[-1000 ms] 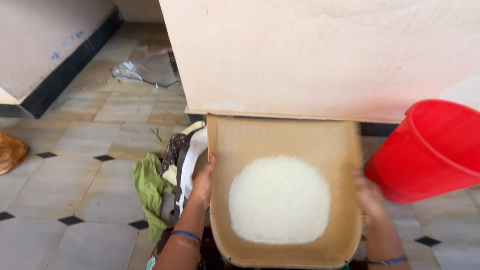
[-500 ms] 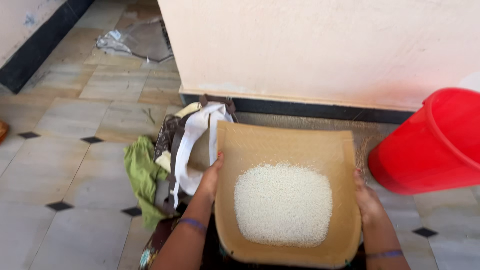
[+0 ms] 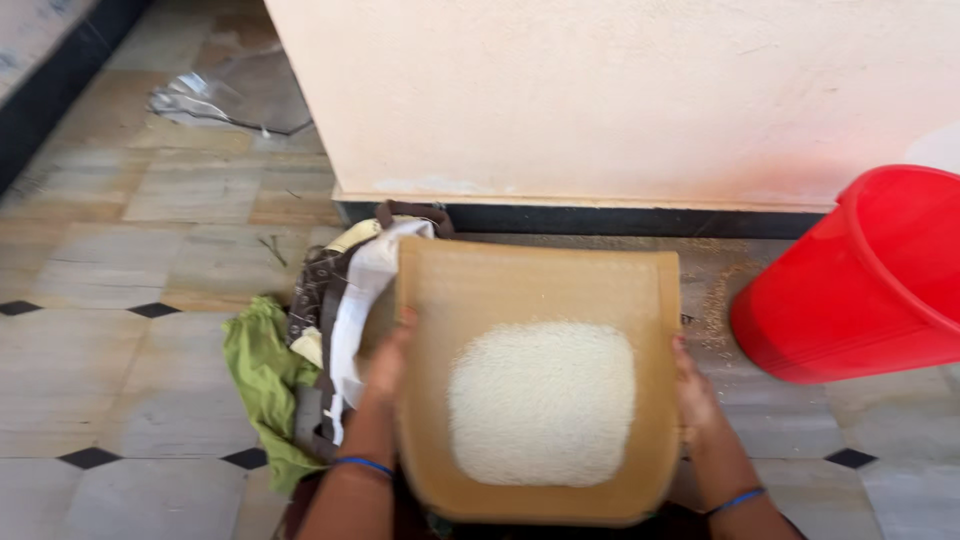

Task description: The person scoops rice from a cloth bag into a shallow tray, sifts through it by hand to remove debris, and winnows the rice by shaking the tray. The cleaned rice is then poured into a red bucket.

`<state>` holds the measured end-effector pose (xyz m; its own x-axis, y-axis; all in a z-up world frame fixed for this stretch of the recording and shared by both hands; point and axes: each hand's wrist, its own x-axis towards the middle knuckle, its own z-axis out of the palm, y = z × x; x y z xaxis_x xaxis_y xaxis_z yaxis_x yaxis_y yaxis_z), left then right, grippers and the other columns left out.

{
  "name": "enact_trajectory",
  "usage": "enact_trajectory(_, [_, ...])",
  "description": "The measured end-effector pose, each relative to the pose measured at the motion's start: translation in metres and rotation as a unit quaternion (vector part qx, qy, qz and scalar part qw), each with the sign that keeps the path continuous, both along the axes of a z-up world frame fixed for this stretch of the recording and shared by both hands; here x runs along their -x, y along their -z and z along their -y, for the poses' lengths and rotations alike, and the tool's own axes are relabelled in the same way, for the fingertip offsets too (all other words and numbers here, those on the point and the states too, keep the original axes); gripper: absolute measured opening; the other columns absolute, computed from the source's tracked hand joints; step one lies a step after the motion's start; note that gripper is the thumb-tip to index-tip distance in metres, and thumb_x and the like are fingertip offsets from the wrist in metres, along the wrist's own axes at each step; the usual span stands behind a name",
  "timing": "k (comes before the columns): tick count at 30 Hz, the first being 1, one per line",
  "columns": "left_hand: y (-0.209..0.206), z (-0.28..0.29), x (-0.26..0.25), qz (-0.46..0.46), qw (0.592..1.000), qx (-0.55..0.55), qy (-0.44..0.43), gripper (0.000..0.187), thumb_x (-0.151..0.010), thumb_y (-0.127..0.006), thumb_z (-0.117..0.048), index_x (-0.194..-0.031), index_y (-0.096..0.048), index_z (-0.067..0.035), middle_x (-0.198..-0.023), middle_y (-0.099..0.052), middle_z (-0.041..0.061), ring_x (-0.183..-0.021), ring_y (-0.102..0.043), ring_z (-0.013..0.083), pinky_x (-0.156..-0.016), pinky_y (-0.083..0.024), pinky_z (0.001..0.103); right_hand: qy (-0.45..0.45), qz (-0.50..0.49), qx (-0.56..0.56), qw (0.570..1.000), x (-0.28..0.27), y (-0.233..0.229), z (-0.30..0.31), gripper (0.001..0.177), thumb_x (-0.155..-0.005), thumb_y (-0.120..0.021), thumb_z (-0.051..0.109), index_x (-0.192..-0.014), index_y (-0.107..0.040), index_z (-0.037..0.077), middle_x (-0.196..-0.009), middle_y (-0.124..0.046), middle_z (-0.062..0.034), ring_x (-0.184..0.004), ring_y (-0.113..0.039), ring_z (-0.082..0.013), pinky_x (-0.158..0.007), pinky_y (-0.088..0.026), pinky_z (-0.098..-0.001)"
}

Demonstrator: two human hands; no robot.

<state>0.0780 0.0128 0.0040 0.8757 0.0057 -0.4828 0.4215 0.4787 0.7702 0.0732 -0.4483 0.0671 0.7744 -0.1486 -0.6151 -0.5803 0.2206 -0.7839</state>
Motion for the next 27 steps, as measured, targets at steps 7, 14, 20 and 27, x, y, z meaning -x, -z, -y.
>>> enact_trajectory(7, [-0.022,0.044,0.007,0.008,0.998,-0.011,-0.057,0.071,-0.090,-0.061,-0.056,-0.142,-0.058,-0.008,-0.135,-0.066,0.004,-0.122,-0.061,0.0178,-0.101,-0.048,0.034,-0.028,-0.015,-0.024,0.999,0.005,-0.017,-0.002,0.089,-0.086,-0.049,0.073,-0.148,-0.056,0.010,-0.142,-0.064,-0.0162,-0.122,-0.063,-0.0313,-0.095,-0.053,-0.0482])
enact_trajectory(14, [-0.092,0.021,0.020,0.066,0.993,-0.076,-0.061,0.079,-0.093,-0.055,-0.063,-0.141,-0.060,0.000,-0.135,-0.067,0.015,-0.121,-0.063,0.0237,-0.103,-0.047,0.037,0.010,0.105,0.041,0.994,0.012,-0.026,0.025,0.087,-0.098,-0.047,0.073,-0.150,-0.050,0.003,-0.142,-0.060,-0.0229,-0.116,-0.059,-0.0308,-0.091,-0.052,-0.0484])
enact_trajectory(20, [-0.049,0.031,0.003,-0.010,0.987,-0.147,-0.068,0.085,-0.091,-0.054,-0.065,-0.150,-0.049,-0.006,-0.152,-0.051,0.014,-0.137,-0.047,0.0239,-0.110,-0.037,0.041,0.001,0.070,0.051,0.996,-0.001,0.005,0.019,0.089,-0.095,-0.044,0.075,-0.153,-0.049,0.008,-0.146,-0.057,-0.0114,-0.126,-0.056,-0.0264,-0.102,-0.046,-0.0428])
enact_trajectory(27, [-0.034,0.029,0.010,-0.043,0.995,-0.075,-0.041,0.086,-0.089,-0.056,-0.065,-0.148,-0.051,-0.002,-0.150,-0.056,0.015,-0.137,-0.054,0.0248,-0.112,-0.040,0.037,-0.017,0.012,0.008,1.000,-0.002,-0.001,0.006,0.099,-0.085,-0.044,0.079,-0.153,-0.049,0.008,-0.147,-0.058,-0.0200,-0.129,-0.056,-0.0334,-0.100,-0.048,-0.0497])
